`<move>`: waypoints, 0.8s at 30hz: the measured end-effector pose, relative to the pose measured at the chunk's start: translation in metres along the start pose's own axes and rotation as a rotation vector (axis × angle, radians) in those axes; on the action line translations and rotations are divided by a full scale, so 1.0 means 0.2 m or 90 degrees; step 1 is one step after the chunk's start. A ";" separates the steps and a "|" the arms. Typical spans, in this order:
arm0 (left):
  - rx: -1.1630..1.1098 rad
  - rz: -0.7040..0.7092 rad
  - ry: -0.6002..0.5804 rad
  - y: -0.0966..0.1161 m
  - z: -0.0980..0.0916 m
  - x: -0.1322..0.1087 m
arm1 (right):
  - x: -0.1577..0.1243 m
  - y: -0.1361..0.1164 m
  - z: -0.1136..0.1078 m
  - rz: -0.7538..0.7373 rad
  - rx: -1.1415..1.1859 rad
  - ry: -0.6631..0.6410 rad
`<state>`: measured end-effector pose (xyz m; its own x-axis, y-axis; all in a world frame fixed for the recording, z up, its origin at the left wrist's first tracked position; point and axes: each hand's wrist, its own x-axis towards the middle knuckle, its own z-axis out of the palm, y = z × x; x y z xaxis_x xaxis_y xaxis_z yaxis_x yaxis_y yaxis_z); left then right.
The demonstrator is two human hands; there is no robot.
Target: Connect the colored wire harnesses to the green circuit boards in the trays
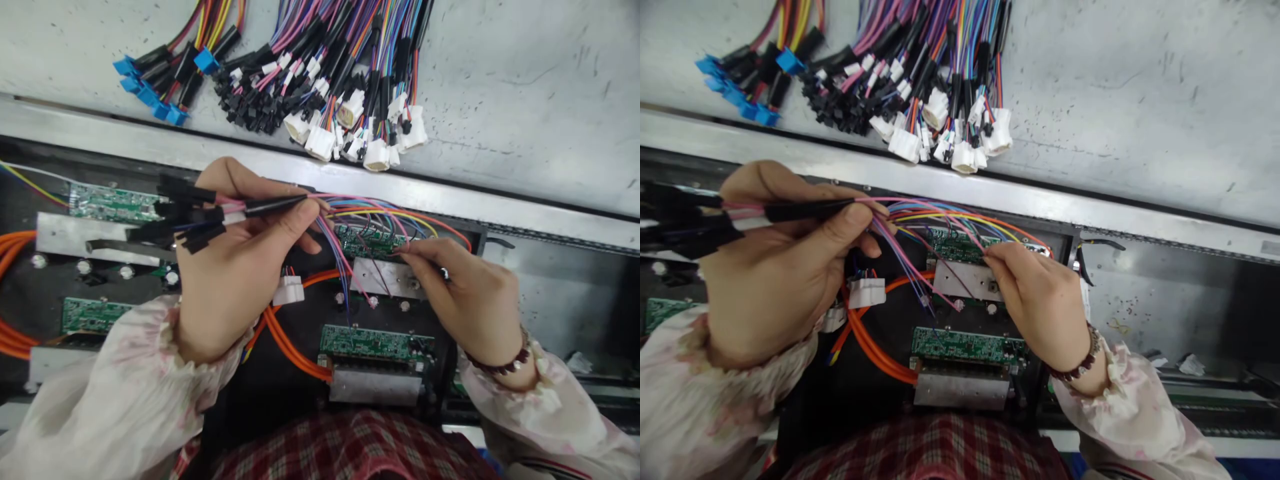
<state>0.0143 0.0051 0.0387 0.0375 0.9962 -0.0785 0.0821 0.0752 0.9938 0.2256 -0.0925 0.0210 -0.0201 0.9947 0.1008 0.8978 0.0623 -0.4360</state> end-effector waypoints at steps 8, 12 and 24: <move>0.030 0.009 -0.033 -0.03 0.00 -0.02 | 0.01 -0.17 -0.03 -0.029 -0.026 0.019; 0.002 0.017 -0.007 -0.04 0.02 -0.02 | 0.00 -0.17 -0.05 -0.016 -0.027 0.006; -0.044 0.002 -0.007 -0.05 0.03 0.00 | 0.08 -0.11 0.10 0.016 0.030 0.106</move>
<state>0.0199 0.0037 0.0287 0.0480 0.9959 -0.0761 0.0137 0.0755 0.9971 0.1961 -0.0763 0.0142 0.0786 0.9691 0.2337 0.8758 0.0449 -0.4806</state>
